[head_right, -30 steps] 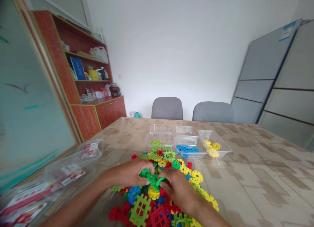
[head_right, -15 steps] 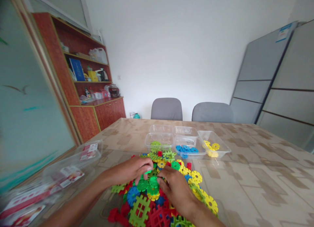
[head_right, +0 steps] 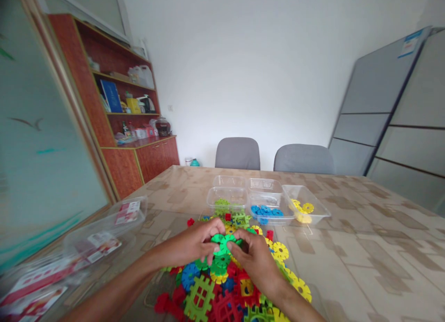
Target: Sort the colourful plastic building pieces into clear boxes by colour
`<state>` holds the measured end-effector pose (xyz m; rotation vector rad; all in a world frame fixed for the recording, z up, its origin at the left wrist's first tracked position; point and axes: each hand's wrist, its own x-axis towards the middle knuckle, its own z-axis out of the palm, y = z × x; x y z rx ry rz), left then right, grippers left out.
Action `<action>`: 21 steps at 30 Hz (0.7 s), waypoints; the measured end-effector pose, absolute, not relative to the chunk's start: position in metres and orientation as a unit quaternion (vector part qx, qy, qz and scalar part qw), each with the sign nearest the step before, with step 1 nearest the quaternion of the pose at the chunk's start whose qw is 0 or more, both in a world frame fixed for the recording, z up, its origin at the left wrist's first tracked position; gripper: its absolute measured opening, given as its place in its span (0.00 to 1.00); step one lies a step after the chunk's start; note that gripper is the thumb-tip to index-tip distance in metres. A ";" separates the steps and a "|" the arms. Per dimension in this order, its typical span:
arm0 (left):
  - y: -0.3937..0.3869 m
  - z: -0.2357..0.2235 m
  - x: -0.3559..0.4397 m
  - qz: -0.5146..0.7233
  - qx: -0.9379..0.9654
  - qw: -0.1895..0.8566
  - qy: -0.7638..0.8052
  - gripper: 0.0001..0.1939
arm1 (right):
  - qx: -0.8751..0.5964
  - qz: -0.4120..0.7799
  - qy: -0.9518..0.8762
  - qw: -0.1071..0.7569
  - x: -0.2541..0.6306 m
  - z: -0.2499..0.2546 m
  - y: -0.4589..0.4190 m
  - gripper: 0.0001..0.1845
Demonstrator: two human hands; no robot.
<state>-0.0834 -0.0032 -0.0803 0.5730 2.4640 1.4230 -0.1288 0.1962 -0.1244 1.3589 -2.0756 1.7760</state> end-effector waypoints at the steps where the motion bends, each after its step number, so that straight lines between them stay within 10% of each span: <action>1: -0.003 -0.082 -0.084 0.503 0.196 0.112 0.834 0.09 | 0.446 0.589 -0.672 0.039 -0.128 -0.124 0.196 0.26; 8: 0.003 -0.082 -0.087 0.584 0.203 0.117 0.777 0.12 | 0.458 0.640 -0.614 -0.062 -0.131 -0.120 0.198 0.28; 21: 0.008 -0.084 -0.085 0.530 0.150 0.077 0.831 0.17 | 0.416 0.635 -0.651 0.013 -0.134 -0.120 0.200 0.37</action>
